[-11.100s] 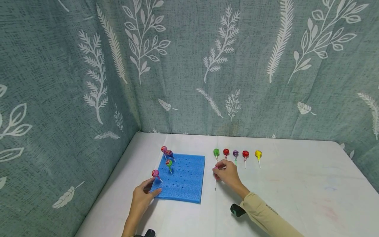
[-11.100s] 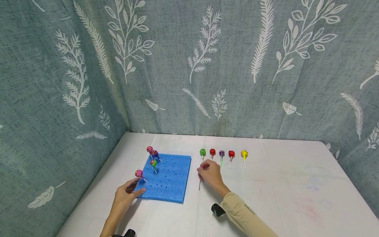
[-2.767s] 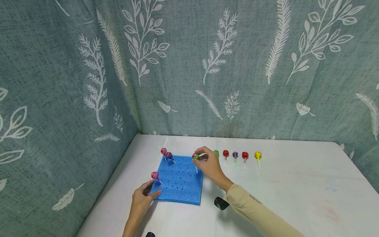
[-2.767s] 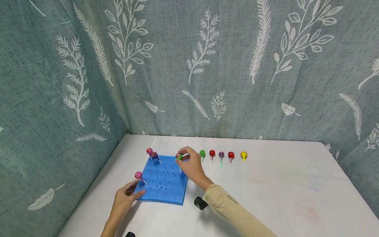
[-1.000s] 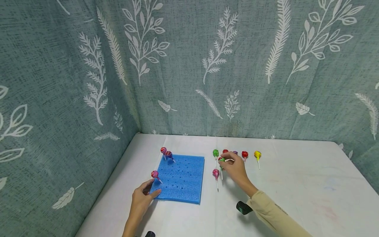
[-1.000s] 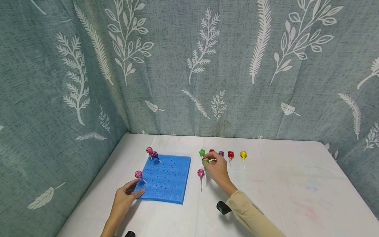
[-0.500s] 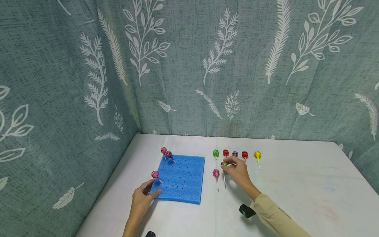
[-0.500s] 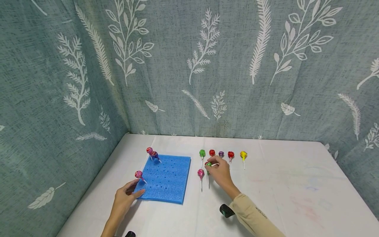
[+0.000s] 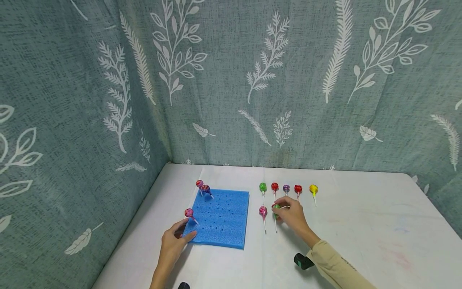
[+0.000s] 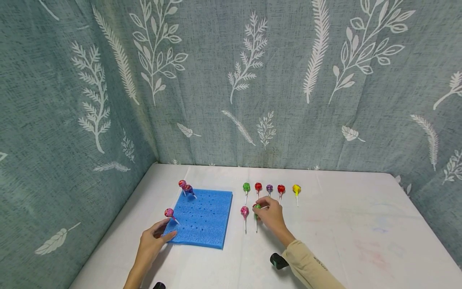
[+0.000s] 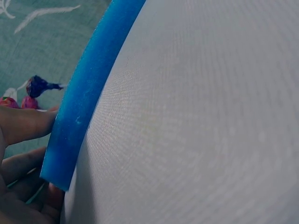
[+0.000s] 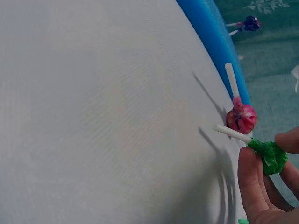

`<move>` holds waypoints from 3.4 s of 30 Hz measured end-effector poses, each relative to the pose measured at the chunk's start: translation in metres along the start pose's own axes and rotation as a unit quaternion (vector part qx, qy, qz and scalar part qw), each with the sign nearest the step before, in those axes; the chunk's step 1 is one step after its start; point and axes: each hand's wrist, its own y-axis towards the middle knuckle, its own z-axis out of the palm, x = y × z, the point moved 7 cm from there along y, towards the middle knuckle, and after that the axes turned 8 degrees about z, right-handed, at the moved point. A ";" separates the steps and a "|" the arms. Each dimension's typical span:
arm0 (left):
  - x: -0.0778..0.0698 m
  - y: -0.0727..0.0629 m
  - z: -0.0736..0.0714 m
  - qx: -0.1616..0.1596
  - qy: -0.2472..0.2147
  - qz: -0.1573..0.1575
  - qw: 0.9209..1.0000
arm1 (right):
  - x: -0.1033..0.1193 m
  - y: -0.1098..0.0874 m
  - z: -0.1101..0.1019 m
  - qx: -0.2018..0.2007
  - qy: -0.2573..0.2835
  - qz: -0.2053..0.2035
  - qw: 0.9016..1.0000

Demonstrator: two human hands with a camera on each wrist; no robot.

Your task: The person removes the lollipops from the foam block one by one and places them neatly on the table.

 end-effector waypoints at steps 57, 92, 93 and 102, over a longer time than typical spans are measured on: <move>0.000 -0.001 0.000 0.000 -0.013 0.005 1.000 | 0.021 0.003 -0.004 -0.042 -0.129 -0.071 0.988; -0.001 -0.001 0.000 0.002 -0.016 -0.003 1.000 | 0.113 -0.035 0.101 0.151 -0.064 -0.233 0.958; -0.001 -0.001 0.000 0.003 -0.016 -0.002 1.000 | 0.114 -0.036 0.103 0.153 -0.064 -0.236 0.958; -0.004 0.000 0.003 0.008 -0.024 0.006 1.000 | 0.121 -0.047 0.126 0.172 -0.063 -0.235 0.955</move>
